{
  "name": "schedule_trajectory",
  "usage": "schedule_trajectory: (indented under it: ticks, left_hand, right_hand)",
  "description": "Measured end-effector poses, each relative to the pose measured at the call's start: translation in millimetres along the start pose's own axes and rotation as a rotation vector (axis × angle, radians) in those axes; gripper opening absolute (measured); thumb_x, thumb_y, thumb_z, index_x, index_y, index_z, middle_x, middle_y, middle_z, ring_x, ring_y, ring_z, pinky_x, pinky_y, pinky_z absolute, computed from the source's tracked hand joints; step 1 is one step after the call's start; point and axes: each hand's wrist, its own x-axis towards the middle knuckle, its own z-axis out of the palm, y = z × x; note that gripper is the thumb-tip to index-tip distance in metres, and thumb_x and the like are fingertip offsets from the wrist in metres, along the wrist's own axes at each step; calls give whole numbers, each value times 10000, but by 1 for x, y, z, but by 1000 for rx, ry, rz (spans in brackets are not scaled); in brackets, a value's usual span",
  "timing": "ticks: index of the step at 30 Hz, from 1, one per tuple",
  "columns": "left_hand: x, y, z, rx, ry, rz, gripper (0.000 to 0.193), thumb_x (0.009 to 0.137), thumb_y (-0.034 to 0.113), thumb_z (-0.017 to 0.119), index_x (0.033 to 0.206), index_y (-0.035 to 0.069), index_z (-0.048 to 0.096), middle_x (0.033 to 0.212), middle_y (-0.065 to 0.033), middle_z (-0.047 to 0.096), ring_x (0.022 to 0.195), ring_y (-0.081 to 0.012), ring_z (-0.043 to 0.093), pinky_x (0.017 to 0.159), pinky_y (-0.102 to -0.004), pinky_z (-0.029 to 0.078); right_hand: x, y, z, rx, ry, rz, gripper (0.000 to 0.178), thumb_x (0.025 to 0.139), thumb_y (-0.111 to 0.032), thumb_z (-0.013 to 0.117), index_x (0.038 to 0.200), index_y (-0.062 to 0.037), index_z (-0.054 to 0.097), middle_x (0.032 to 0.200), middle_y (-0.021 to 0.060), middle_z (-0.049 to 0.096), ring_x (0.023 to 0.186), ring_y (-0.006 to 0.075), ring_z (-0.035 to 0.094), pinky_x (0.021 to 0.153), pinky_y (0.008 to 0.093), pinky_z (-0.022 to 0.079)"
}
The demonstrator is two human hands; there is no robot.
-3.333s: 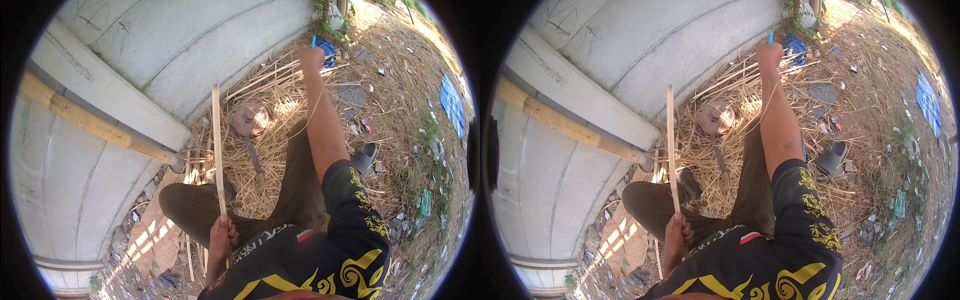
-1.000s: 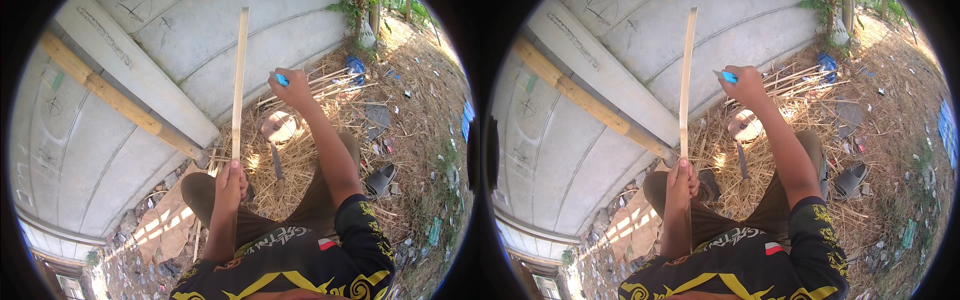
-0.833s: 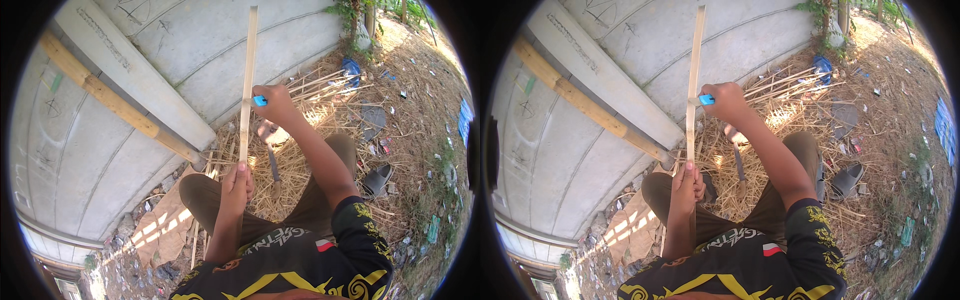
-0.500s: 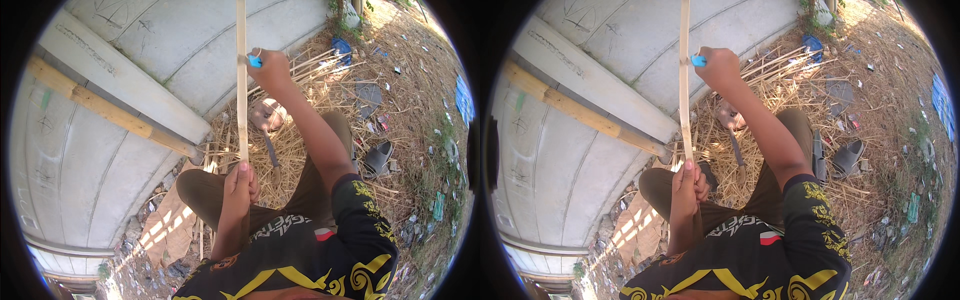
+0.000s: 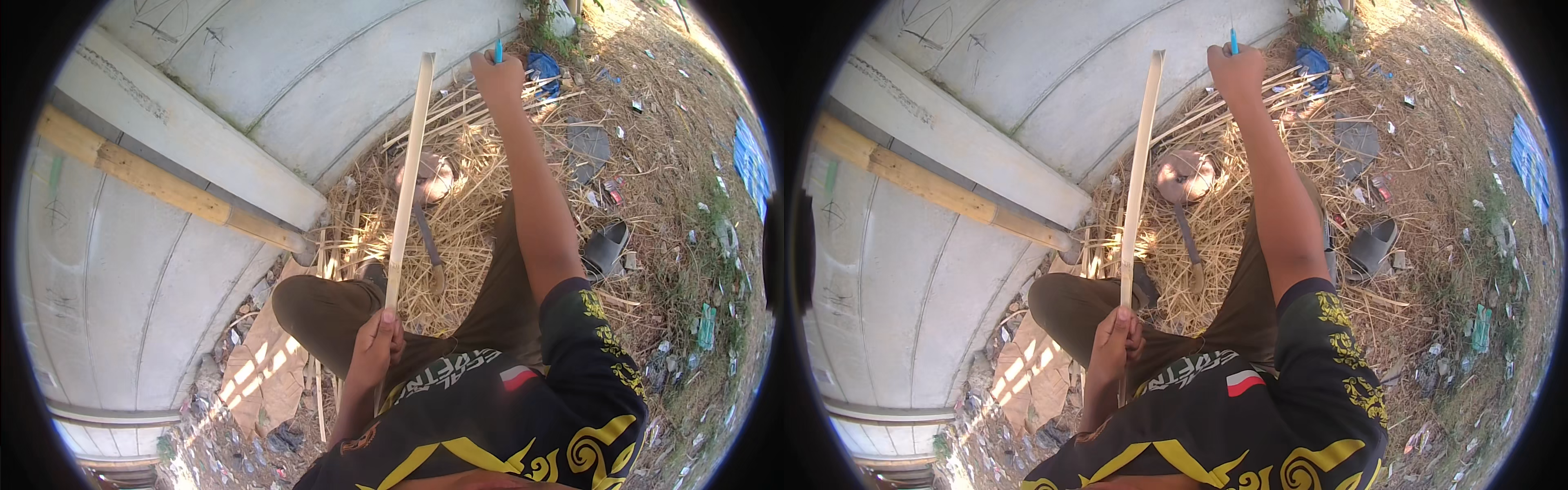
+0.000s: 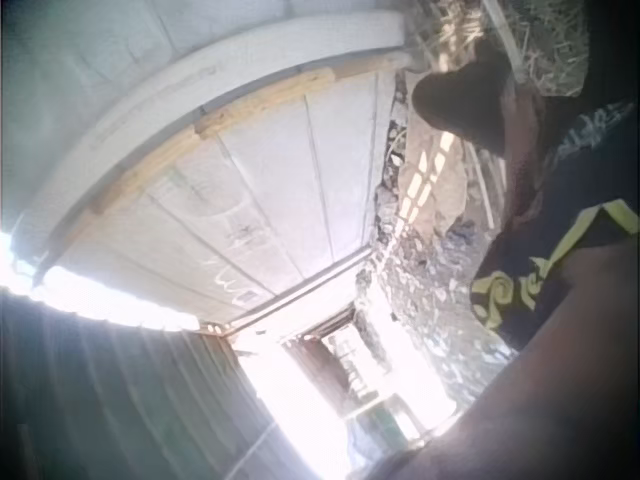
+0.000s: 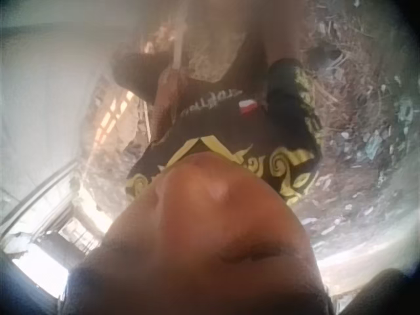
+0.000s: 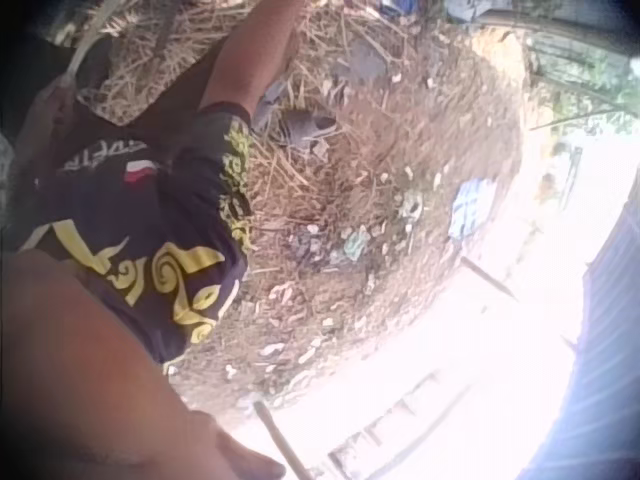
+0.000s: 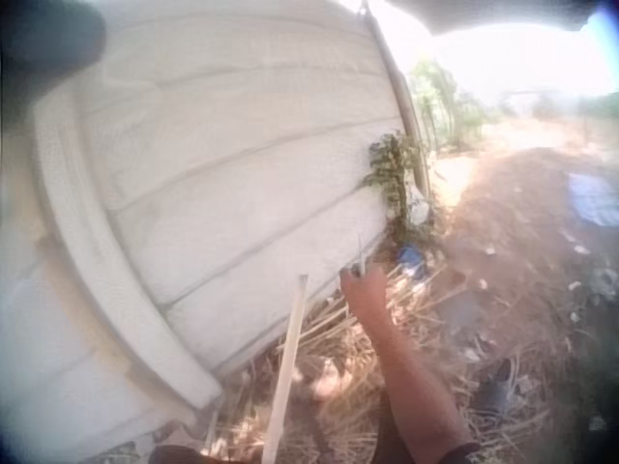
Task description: The person sits on the ground and uses a knife to shave and smooth a long, thin bamboo stick. They hold the stick with one hand and scrape the blade along its length to remove the outer layer and refine the shape.
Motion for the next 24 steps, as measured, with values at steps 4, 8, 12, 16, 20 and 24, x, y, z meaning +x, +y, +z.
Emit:
schedule_trajectory:
  ticks: [4,8,12,16,20,24]
  left_hand:
    - [12,9,13,6,44,122,383,1101,389,374,839,111,402,595,38,297,459,-49,232,420,-238,211]
    - [12,9,25,-29,31,155,383,1104,379,366,830,113,395,588,36,298,462,-54,236,421,-241,209]
    - [1,12,35,27,17,173,388,1105,374,362,826,107,396,586,35,297,467,-57,238,427,-244,214]
    - [-10,19,40,-24,11,69,385,1104,367,373,826,103,401,602,36,315,478,-55,261,439,-242,233]
    - [-38,-35,27,195,-119,54,383,1100,374,387,830,103,402,621,40,323,496,-45,285,445,-236,245]
    - [-47,-33,4,-201,71,-111,379,1095,393,396,845,109,409,624,44,303,492,-44,263,440,-234,232]
  right_hand:
    - [-62,-40,20,-5,-353,-266,289,825,-228,684,667,2,609,509,118,501,461,236,485,505,399,425]
    - [-74,-48,22,-17,-392,-389,220,830,-228,700,742,-28,679,539,131,545,470,293,491,506,404,433]
    - [-66,-52,17,-111,-395,-273,200,825,-239,705,801,-40,709,577,138,591,512,329,566,531,423,464]
    - [-51,-48,9,-306,-208,-394,164,828,-216,684,829,-57,726,629,162,622,593,356,624,573,432,496]
    - [13,-4,2,-223,44,159,295,839,-230,666,936,41,729,896,237,721,817,396,707,752,457,562]
    - [41,26,-32,-320,149,166,333,821,-245,674,822,87,697,795,274,698,788,411,706,739,473,549]
